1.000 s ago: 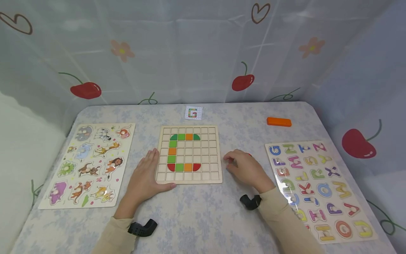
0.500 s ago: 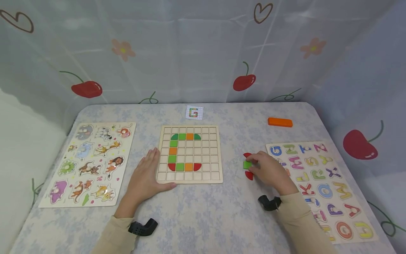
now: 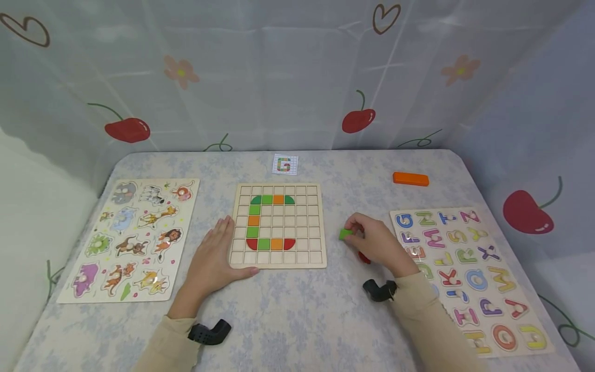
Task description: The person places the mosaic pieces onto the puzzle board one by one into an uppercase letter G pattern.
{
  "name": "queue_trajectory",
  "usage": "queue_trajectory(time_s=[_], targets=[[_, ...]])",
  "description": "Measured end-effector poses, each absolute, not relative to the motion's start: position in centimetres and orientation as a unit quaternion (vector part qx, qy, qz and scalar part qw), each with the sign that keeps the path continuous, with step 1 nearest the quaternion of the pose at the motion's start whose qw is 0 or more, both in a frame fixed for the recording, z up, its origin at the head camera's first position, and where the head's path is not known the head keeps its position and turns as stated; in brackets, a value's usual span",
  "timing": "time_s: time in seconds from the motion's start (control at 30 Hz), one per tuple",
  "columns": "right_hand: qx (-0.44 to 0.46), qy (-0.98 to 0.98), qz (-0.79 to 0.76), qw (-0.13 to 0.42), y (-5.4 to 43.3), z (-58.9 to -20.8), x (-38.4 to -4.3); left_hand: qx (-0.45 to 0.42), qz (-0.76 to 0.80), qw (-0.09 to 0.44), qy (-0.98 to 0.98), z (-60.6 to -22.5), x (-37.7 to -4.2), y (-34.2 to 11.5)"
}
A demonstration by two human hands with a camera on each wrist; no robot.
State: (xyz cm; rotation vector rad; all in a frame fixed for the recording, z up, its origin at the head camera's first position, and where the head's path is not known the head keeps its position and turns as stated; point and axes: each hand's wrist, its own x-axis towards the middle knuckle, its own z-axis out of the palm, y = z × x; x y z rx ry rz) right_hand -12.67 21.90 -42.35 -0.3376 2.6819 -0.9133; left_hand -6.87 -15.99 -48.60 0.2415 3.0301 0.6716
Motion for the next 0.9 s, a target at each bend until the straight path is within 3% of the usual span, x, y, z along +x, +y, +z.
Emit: queue_trajectory(time_s=[0.47,0.9], targets=[[-0.172,0.896,-0.374,0.167,13.3,-43.0,-14.1,0.076,0.215,0.011,0.974,-48.8,-6.9,-16.0],[-0.186,0.904,-0.35,0.163,10.6,-43.4,-14.4,0.076,0.215,0.012,0.974,-48.8,-6.8,-16.0]])
